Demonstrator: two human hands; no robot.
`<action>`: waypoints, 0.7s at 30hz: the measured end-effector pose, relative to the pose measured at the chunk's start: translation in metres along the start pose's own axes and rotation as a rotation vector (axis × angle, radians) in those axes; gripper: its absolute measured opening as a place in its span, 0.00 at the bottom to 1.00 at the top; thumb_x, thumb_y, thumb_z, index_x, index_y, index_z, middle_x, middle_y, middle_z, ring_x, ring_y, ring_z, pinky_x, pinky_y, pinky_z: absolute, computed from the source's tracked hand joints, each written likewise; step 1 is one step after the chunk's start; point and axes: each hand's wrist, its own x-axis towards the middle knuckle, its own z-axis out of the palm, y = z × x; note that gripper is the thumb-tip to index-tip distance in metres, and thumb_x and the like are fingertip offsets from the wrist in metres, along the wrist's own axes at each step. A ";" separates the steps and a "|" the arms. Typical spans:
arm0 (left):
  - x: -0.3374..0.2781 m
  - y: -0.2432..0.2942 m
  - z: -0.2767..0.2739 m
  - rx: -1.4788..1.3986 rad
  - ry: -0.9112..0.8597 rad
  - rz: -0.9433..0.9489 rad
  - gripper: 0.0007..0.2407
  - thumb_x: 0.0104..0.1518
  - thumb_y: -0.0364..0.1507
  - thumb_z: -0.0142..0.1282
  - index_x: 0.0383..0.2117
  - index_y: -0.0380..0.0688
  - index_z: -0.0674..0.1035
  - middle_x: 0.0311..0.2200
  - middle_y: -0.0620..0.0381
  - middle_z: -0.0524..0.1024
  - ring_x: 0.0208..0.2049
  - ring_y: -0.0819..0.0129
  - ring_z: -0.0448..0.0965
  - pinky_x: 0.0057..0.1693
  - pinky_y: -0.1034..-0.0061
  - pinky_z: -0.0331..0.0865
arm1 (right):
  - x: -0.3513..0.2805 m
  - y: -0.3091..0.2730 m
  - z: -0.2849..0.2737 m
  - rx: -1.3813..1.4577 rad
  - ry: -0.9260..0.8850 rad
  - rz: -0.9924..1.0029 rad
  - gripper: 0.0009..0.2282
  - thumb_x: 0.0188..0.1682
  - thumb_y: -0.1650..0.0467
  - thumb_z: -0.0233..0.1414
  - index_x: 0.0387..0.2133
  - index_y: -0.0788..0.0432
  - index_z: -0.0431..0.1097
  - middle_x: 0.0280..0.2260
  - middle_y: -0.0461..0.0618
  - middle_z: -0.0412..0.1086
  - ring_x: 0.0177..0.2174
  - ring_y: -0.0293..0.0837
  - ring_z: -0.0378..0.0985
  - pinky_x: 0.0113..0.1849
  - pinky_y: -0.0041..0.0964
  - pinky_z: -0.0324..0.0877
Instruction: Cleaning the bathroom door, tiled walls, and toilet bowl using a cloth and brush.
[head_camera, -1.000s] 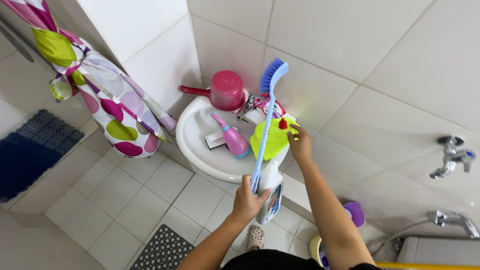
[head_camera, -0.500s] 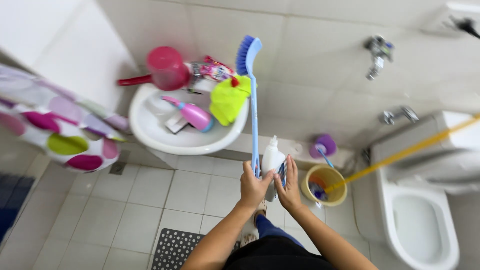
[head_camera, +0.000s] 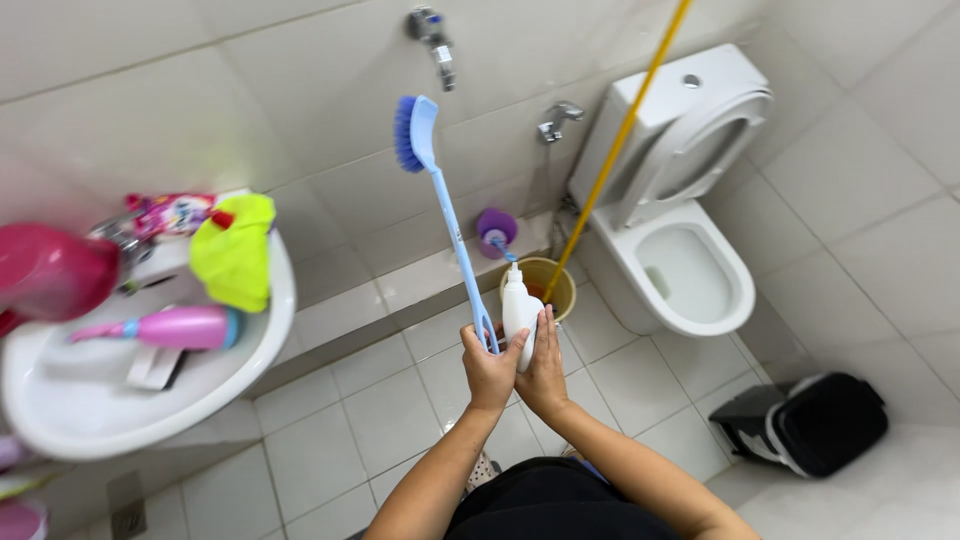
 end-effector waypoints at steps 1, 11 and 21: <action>-0.001 -0.006 0.017 -0.005 -0.020 0.000 0.23 0.49 0.34 0.72 0.37 0.37 0.64 0.34 0.47 0.81 0.31 0.65 0.84 0.39 0.72 0.80 | 0.002 0.011 -0.012 -0.010 0.014 0.012 0.49 0.40 0.69 0.65 0.70 0.61 0.33 0.69 0.72 0.39 0.66 0.70 0.49 0.60 0.57 0.54; -0.044 -0.070 0.174 -0.282 -0.319 -0.241 0.15 0.65 0.41 0.49 0.39 0.41 0.66 0.31 0.58 0.80 0.26 0.74 0.80 0.28 0.83 0.73 | 0.002 0.171 -0.150 0.103 0.182 0.330 0.40 0.38 0.72 0.62 0.68 0.57 0.52 0.58 0.66 0.60 0.54 0.58 0.69 0.53 0.48 0.68; -0.034 -0.132 0.285 0.202 -0.421 -0.299 0.13 0.64 0.40 0.55 0.39 0.42 0.77 0.20 0.57 0.78 0.21 0.77 0.78 0.30 0.76 0.70 | 0.018 0.294 -0.257 0.070 0.131 0.522 0.29 0.42 0.68 0.59 0.59 0.61 0.62 0.48 0.63 0.73 0.45 0.57 0.79 0.47 0.47 0.72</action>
